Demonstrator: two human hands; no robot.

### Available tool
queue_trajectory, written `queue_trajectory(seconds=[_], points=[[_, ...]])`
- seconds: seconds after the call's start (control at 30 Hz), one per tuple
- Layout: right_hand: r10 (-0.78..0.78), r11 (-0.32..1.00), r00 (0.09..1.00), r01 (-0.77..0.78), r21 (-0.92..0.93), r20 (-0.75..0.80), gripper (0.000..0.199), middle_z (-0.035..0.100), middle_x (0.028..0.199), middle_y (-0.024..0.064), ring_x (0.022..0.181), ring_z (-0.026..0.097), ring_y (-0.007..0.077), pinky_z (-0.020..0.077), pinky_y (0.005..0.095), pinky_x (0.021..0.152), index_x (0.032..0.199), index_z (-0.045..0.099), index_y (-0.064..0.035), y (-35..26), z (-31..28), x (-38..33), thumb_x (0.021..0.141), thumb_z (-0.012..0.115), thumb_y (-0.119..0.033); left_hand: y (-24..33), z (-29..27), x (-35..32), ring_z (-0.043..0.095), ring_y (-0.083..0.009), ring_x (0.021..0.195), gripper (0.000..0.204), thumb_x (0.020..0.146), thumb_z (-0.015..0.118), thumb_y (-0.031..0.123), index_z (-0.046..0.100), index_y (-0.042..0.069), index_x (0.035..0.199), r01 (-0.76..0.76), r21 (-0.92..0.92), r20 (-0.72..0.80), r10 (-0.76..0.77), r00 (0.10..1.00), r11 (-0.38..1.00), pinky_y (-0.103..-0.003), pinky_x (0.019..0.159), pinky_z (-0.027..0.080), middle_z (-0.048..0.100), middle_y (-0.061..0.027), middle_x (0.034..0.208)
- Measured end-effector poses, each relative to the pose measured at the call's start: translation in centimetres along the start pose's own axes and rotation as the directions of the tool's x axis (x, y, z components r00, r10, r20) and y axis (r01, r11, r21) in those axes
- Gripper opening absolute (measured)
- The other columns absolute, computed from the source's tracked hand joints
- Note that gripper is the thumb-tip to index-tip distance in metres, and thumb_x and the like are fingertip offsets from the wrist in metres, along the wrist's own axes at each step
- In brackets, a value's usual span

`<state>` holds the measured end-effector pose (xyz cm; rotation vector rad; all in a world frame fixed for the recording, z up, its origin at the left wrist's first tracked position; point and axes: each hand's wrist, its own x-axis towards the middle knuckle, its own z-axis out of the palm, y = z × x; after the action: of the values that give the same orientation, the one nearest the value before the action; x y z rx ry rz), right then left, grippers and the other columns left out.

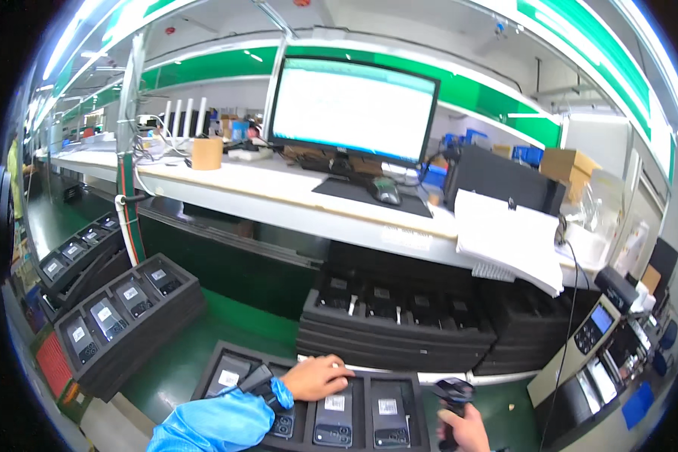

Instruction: Scanning barcodes on electronic device components and moving them between trays on a production line.

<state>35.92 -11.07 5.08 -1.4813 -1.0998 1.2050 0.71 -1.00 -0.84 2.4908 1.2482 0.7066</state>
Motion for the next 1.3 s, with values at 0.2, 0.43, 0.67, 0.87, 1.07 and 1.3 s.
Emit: queue_trajectory(seconds=[0.2,0.43,0.67,0.87,1.07,1.3], points=[[-0.081,0.974,0.970,0.028,-0.226,-0.230,0.009,0.059,0.064,0.0031,0.048,0.054,0.0130,0.0421,0.0287,0.043,0.090,0.062,-0.0052,6.3,-4.5,4.9,0.086,0.069,-0.009,0.4,0.8,-0.1,0.050,-0.0349,0.129,0.046,0.104,0.045,0.051,0.063,0.024,0.137,-0.093,0.138,0.109,0.078,0.991,0.986,-0.049,0.107,0.037,0.048,-0.0157,0.146],[-0.175,0.873,0.954,0.036,-0.486,-0.244,0.016,0.061,0.067,0.0047,0.050,0.056,0.0149,0.0443,0.0301,0.044,0.090,0.063,-0.0026,11.5,-6.4,10.2,0.088,0.073,-0.015,0.6,0.9,0.1,0.046,-0.0361,0.135,0.045,0.103,0.045,0.052,0.065,0.023,0.130,-0.026,0.128,0.169,0.004,0.986,0.991,-0.052,0.113,0.031,0.048,-0.0159,0.147],[-0.131,0.896,0.963,0.013,-0.443,-0.237,0.020,0.062,0.067,0.0040,0.050,0.056,0.0138,0.0434,0.0290,0.044,0.095,0.063,-0.0044,11.6,-6.5,10.4,0.089,0.076,-0.019,1.1,0.9,0.4,0.054,-0.0320,0.123,0.038,0.103,0.048,0.048,0.063,0.017,0.121,-0.031,0.061,0.092,0.025,0.995,0.998,-0.049,0.102,0.037,0.053,-0.0132,0.136],[-0.031,0.936,0.947,-0.086,-0.342,-0.320,0.018,0.064,0.062,0.0063,0.049,0.060,0.0155,0.0474,0.0315,0.045,0.083,0.065,0.0020,8.8,-4.6,8.8,0.079,0.075,-0.013,0.6,0.1,0.9,0.062,-0.0342,0.099,0.028,0.098,0.063,0.031,0.055,0.005,0.100,0.016,-0.365,-0.063,-0.042,0.997,0.931,-0.040,0.088,0.048,0.063,-0.0137,0.109],[-0.016,0.925,0.947,-0.107,-0.364,-0.320,0.018,0.063,0.064,0.0063,0.049,0.059,0.0151,0.0461,0.0305,0.044,0.086,0.064,0.0006,7.7,-4.0,8.1,0.081,0.074,-0.013,0.8,-0.1,1.0,0.064,-0.0350,0.101,0.026,0.096,0.064,0.027,0.054,0.003,0.096,0.033,-0.358,-0.061,-0.058,0.996,0.933,-0.042,0.089,0.049,0.066,-0.0143,0.102],[-0.022,0.922,0.945,-0.107,-0.373,-0.325,0.016,0.062,0.065,0.0046,0.049,0.057,0.0135,0.0445,0.0294,0.044,0.088,0.064,-0.0015,7.6,-3.9,8.0,0.083,0.074,-0.013,1.1,-0.2,0.8,0.064,-0.0360,0.106,0.031,0.096,0.063,0.029,0.057,0.002,0.110,0.061,-0.365,-0.059,-0.089,0.994,0.929,-0.043,0.094,0.049,0.066,-0.0174,0.110]])
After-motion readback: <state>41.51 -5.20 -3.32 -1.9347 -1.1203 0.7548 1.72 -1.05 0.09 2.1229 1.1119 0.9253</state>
